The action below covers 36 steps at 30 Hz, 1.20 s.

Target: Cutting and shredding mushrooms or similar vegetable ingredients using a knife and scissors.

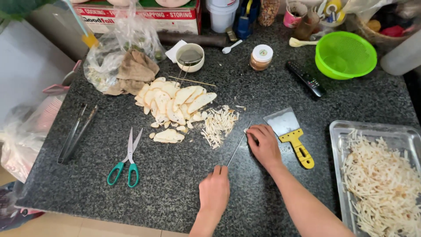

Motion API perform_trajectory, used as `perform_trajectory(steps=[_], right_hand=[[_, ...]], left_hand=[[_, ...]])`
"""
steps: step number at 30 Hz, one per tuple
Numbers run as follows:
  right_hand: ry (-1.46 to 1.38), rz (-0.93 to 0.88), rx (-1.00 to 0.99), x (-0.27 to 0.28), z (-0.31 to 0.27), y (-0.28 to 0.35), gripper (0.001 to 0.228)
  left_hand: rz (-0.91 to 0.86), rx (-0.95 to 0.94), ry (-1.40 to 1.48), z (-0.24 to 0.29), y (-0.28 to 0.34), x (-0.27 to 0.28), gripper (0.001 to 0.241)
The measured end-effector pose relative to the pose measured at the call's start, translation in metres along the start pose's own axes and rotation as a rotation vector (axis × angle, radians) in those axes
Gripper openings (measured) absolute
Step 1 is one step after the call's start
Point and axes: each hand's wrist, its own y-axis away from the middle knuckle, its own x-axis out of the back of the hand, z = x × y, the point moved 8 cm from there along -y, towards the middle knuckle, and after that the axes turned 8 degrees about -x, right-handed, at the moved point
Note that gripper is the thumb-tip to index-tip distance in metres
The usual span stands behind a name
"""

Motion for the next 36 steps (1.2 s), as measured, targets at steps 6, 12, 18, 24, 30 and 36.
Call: perform_trajectory(steps=[6,12,18,24,30,36], right_hand=[[-0.022,0.001,-0.013,0.002,-0.002,-0.002,0.012],[-0.010,-0.012,-0.002,-0.002,0.003,0.001,0.013],[-0.017,-0.014,0.014,0.002,-0.002,0.001,0.014],[0.085,0.035,0.040,-0.003,0.005,0.006,0.014],[0.129,0.142,0.062,0.014,-0.010,0.011,0.014],[0.053,0.016,0.025,0.023,-0.012,0.048,0.025]], left_hand=[[-0.018,-0.038,-0.003,-0.001,0.025,0.014,0.029],[-0.038,-0.018,-0.006,0.011,0.000,0.014,0.032],[-0.096,0.090,0.048,-0.002,0.022,0.004,0.046],[0.069,0.103,0.074,-0.012,0.036,0.020,0.020],[0.087,0.087,0.028,-0.006,0.032,0.022,0.025],[0.134,0.178,0.171,-0.028,0.052,0.030,0.011]])
